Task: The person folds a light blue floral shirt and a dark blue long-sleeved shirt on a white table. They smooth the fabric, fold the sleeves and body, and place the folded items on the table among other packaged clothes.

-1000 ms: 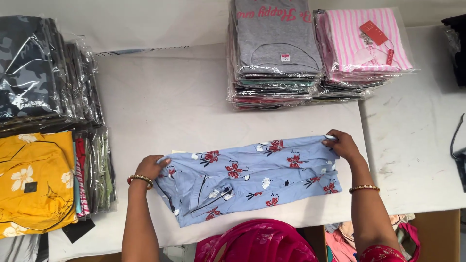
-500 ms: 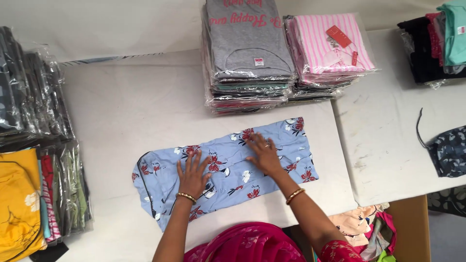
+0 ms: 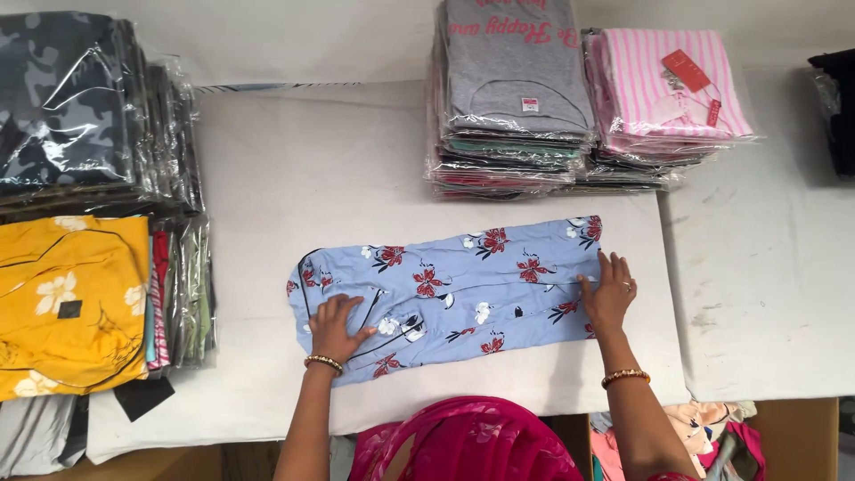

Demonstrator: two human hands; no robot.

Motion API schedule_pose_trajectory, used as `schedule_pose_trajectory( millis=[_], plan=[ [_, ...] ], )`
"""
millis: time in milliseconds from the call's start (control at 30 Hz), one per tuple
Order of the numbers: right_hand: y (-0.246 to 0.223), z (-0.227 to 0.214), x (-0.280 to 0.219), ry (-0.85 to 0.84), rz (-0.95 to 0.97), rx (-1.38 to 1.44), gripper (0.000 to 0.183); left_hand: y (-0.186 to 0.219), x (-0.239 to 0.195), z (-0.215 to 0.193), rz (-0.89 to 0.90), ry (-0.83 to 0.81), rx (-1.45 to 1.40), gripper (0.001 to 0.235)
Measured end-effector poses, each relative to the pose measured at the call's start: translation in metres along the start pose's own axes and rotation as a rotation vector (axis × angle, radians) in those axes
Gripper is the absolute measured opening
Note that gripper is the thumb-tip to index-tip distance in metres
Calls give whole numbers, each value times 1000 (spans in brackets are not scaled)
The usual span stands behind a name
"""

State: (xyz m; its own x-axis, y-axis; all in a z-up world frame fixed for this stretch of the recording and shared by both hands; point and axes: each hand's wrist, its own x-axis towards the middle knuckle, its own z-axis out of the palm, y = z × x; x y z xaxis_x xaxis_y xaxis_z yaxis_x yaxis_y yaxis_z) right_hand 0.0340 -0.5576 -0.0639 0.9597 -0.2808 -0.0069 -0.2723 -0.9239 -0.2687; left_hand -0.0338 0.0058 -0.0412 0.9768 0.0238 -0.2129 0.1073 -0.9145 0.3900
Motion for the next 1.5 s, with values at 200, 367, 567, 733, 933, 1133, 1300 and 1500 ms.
schedule_pose_trajectory(
  millis=[200, 367, 567, 733, 933, 1133, 1300, 1500],
  plan=[
    [-86, 9, -64, -17, -323, 124, 64, 7, -9, 12, -415, -105, -478, 94],
    [-127, 1, -87, -83, -419, 219, 60, -45, 13, 59, -373, -370, -436, 61],
    [-130, -9, -89, -80, -409, 263, 58, -37, 38, 37, -90, -383, -268, 36],
    [-123, -8, -95, -100, -369, 241, 55, 24, 75, -42, 37, -478, 197, 47],
    [-134, -11, -103, -188, -354, 275, 55, 53, 130, -74, 106, -400, 374, 50],
    [-137, -13, -101, -214, -395, 264, 53, 39, 115, -44, -24, -305, 208, 85],
    [-140, -13, -97, -222, -364, 283, 50, 24, 73, -5, -303, 207, -233, 87],
    [-208, 19, -77, -404, -505, 481, 35, -33, 68, 64, -512, 287, -674, 86]
  ],
)
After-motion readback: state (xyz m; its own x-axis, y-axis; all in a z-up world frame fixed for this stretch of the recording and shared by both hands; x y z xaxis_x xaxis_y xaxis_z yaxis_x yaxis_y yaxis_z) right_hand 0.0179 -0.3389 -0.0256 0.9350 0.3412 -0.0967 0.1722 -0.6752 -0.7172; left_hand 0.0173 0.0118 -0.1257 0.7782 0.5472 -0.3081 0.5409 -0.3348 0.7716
